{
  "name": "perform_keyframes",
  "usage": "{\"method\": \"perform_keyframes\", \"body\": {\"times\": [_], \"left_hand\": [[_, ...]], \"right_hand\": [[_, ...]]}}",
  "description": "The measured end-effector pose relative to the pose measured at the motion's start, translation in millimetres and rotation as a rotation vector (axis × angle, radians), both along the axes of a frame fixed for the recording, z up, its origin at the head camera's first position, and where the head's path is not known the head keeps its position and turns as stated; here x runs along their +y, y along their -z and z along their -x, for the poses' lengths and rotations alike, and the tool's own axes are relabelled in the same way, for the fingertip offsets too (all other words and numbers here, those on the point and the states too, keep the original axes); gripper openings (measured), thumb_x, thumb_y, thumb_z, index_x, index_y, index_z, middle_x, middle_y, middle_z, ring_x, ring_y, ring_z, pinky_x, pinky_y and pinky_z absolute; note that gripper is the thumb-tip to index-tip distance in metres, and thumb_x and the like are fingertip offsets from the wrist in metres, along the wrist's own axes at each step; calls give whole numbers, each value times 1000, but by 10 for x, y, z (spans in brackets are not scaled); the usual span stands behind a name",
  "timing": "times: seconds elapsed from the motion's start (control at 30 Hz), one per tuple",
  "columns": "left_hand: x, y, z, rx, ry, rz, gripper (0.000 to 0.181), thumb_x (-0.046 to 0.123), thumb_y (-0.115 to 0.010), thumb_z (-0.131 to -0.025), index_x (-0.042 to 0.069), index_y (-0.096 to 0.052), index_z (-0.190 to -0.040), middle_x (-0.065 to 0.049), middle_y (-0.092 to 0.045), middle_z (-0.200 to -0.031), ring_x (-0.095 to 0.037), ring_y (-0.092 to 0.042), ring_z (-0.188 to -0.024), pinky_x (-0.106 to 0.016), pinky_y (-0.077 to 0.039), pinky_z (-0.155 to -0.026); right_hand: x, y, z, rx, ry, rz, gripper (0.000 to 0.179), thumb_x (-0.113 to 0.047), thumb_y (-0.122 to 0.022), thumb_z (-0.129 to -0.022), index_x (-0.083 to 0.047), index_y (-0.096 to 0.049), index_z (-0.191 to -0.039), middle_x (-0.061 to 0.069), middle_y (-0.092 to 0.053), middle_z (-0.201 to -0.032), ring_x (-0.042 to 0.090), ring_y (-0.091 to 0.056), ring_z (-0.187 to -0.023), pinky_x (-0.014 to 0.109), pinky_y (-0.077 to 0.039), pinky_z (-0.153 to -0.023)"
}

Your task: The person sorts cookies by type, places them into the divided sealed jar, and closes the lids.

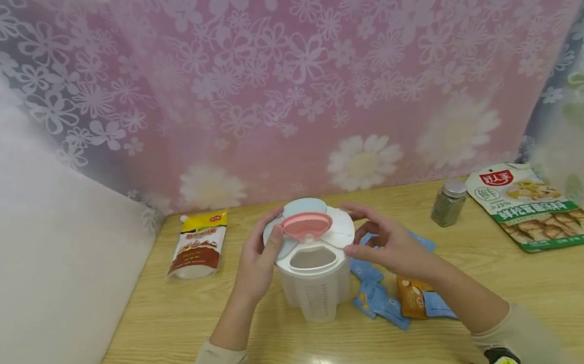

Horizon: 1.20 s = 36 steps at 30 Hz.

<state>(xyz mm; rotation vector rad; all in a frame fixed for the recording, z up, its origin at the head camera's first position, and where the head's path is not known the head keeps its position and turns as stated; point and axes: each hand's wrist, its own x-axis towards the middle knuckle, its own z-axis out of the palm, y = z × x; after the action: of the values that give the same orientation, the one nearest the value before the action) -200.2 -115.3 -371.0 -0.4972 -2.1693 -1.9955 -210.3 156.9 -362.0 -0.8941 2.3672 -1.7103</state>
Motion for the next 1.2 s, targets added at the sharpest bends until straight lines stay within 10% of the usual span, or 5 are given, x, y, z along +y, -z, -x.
{"method": "perform_keyframes", "body": {"times": [0.6,0.87,1.2], "left_hand": [[14,26,18,37,-3,-2,39,25,-45,-108,10,-49,-143,-11,-47,-149,-30,-42,-141,-49,-37,-115],[5,38,25,25,-12,9,39,26,-45,-108,12,-50,-143,-10,-47,-150,-26,-42,-141,-49,-37,-115],[11,24,20,-13,-10,-13,39,26,-48,-107,12,-50,-143,-9,-47,-151,-25,-44,-140,-44,-42,-112]], "right_hand": [[672,298,-29,29,-268,-2,72,10,-64,-90,-4,-34,-154,3,-54,-136,17,-60,-72,30,-51,-54],[904,600,-62,-107,-290,-30,72,12,-64,-89,2,-32,-153,1,-51,-141,22,-50,-58,30,-46,-47],[1103,1009,-59,-211,-229,-85,77,-1,-71,-90,1,-28,-155,37,-42,-140,6,-55,-60,31,-53,-55]]}}
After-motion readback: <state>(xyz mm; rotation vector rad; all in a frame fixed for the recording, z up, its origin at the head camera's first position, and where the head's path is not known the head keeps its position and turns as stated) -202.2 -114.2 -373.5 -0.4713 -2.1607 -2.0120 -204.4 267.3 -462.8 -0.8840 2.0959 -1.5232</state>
